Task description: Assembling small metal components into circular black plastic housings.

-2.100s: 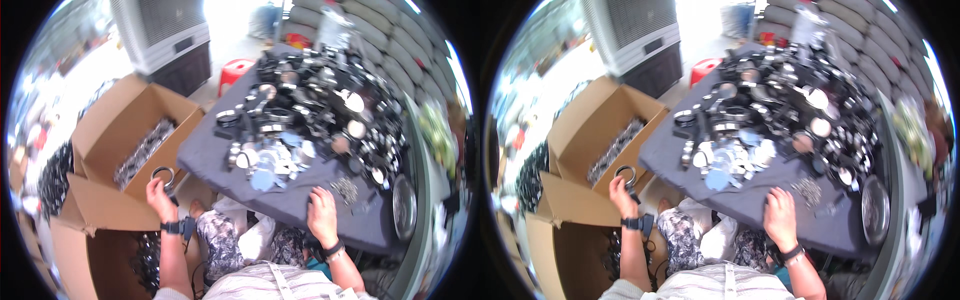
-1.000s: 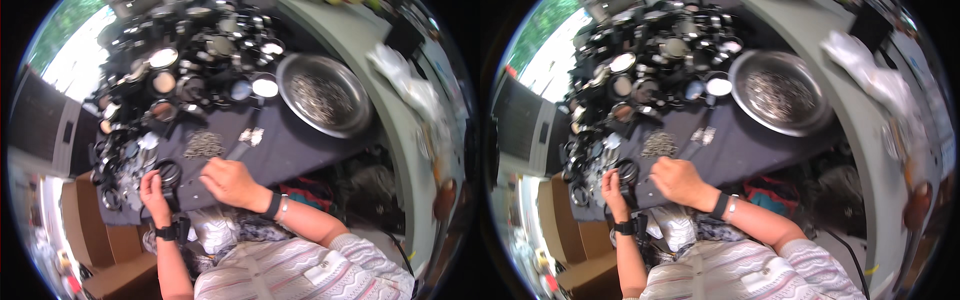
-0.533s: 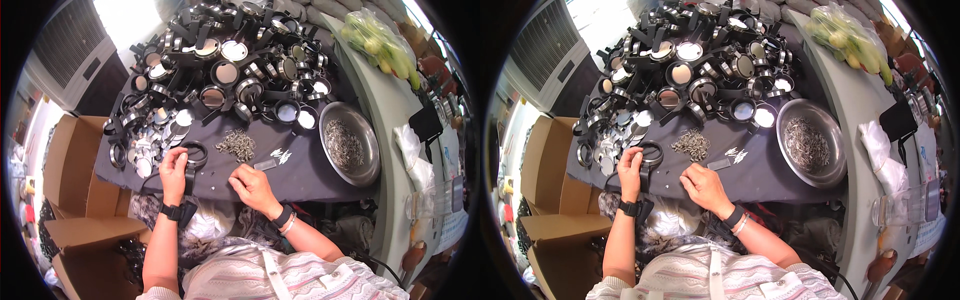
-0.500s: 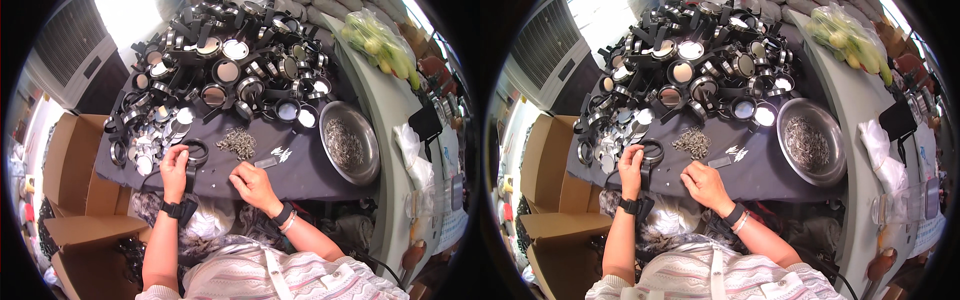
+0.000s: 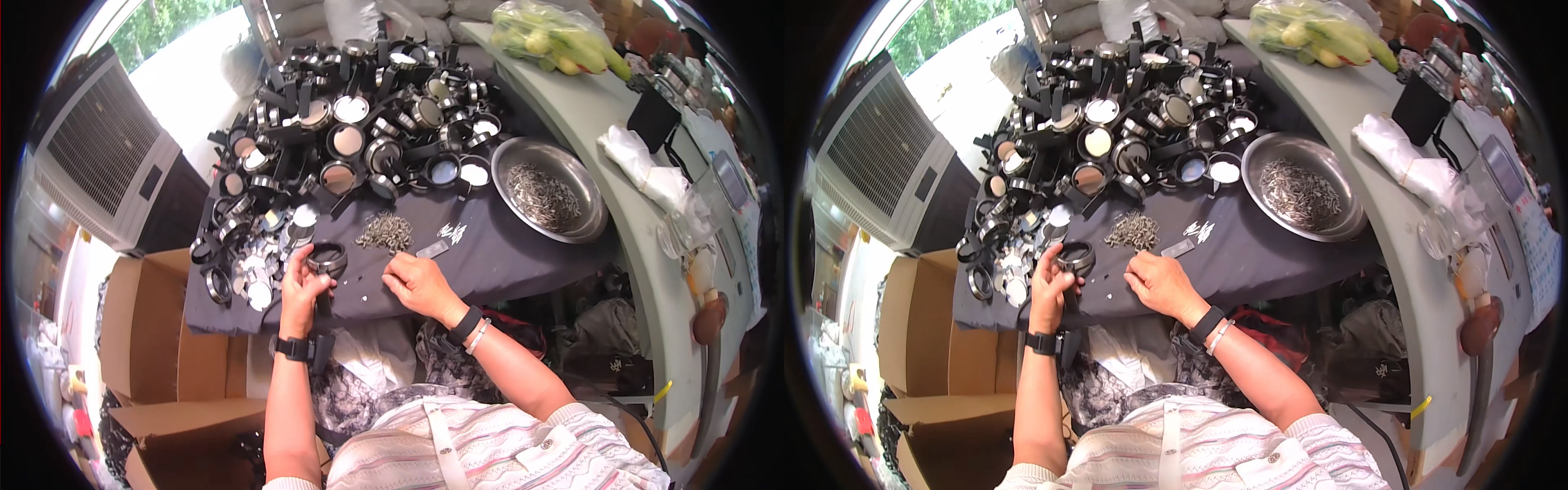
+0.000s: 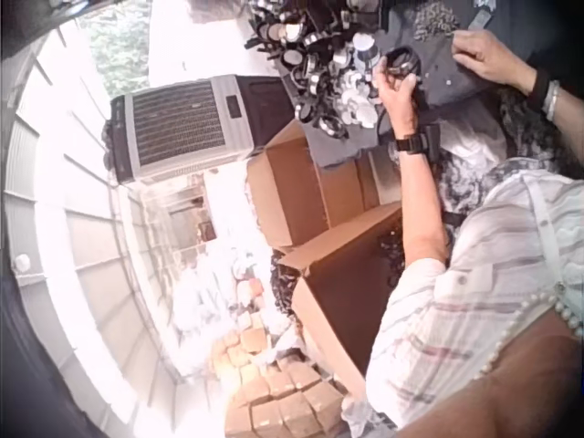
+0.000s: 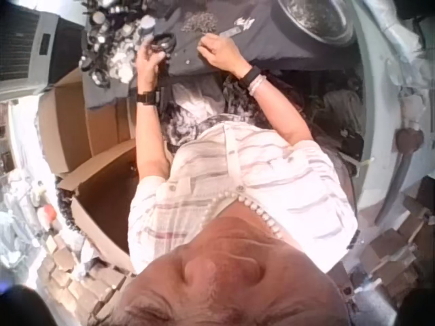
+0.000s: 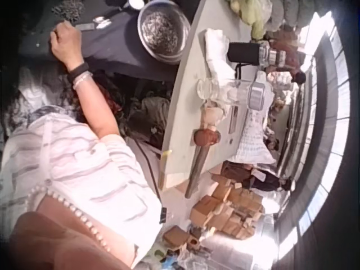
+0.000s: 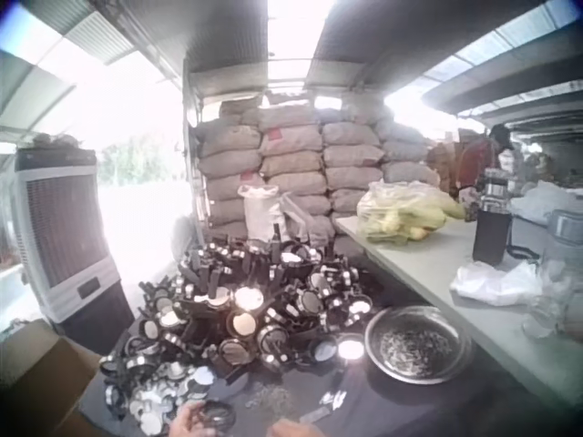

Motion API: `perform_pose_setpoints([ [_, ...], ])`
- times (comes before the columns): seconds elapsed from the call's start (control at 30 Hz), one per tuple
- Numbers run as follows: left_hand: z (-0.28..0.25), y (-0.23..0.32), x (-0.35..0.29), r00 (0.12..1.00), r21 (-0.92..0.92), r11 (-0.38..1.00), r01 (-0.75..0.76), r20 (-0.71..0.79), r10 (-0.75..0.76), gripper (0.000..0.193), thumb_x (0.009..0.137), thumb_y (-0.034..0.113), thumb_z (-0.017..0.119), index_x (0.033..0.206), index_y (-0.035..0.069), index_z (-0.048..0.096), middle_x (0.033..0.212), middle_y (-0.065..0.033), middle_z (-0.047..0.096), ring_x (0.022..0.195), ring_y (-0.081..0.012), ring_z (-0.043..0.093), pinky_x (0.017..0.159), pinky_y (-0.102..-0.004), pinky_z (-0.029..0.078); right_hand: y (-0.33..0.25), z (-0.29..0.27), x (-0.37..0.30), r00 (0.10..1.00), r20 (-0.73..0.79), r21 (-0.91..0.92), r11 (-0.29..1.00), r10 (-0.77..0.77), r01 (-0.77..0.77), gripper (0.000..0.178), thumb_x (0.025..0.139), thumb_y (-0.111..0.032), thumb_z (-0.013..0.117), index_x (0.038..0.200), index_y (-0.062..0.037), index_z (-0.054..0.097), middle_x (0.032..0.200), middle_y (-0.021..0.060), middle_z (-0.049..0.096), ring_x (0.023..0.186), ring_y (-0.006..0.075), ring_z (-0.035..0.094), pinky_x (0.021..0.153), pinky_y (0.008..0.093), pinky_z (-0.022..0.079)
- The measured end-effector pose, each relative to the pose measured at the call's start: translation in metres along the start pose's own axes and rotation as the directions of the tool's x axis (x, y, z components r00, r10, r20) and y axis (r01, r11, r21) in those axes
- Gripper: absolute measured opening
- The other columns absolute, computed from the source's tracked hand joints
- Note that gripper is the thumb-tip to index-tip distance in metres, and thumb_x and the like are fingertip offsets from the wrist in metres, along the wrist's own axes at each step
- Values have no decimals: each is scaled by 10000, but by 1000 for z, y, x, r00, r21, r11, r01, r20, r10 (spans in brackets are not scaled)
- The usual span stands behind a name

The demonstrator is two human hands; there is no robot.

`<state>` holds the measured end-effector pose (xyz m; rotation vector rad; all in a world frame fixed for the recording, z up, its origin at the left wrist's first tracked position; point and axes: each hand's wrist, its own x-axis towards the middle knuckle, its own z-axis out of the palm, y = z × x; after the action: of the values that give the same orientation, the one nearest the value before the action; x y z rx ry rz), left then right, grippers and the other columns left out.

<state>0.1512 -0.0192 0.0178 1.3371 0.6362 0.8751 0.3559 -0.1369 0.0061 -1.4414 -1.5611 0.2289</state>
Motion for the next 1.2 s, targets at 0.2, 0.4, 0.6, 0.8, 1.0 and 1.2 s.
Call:
perform_pose_setpoints([
  [0.2, 5, 4, -3, 999, 2, 1000, -31, 27, 31, 709, 733, 2, 685, 1362, -4, 357, 1066, -68, 593, 803, -97, 598, 638, -215, 486, -3, 0, 0, 999, -16, -58, 998, -38, 37, 76, 798, -76, 630, 805, -26, 574, 729, 108, 556, 638, 302, 578, 569, 372, 456],
  [0.4, 5, 2, 0, 1000, 74, 997, 29, -8, -28, 585, 784, -34, 680, 1306, -18, 416, 936, -55, 628, 796, -73, 591, 706, -188, 482, -4, 1, 2, 997, -3, -113, 990, -80, 79, 76, 798, -64, 630, 799, -23, 566, 723, 109, 553, 643, 298, 576, 568, 370, 451],
  [0.6, 9, -9, -5, 999, -18, 1000, -8, -47, 7, 569, 785, -27, 670, 1302, -7, 434, 920, -59, 629, 734, -69, 577, 628, -184, 474, -9, -9, 9, 989, -147, -5, 999, 33, -34, 79, 812, -82, 627, 807, -13, 589, 748, 134, 571, 680, 311, 584, 609, 371, 466],
  [0.8, 3, -1, -5, 1000, -162, 987, 22, 1, -22, 569, 781, 31, 628, 1313, -7, 433, 878, -56, 631, 720, -77, 575, 539, -180, 453, -10, -21, 51, 995, -104, -220, 975, -7, -16, 66, 791, -73, 620, 827, -20, 605, 786, 119, 579, 727, 309, 601, 629, 391, 475],
  [1.0, 8, -9, -5, 996, -101, 995, -21, -90, 12, 528, 785, -15, 637, 1280, 15, 458, 810, -15, 595, 634, -30, 536, 497, -159, 417, -7, 24, 83, 972, 164, -660, 713, -169, 236, 67, 722, -128, 608, 742, -81, 651, 780, 72, 565, 786, 265, 562, 702, 375, 448],
  [1.2, 9, -5, -4, 997, -114, 993, -19, -71, 11, 504, 784, -21, 646, 1253, 28, 470, 771, 7, 558, 604, -15, 503, 492, -161, 408, 0, 43, 97, 951, 272, -734, 607, -146, 303, 80, 713, -146, 601, 701, -122, 677, 759, 48, 594, 818, 231, 554, 738, 366, 398],
])
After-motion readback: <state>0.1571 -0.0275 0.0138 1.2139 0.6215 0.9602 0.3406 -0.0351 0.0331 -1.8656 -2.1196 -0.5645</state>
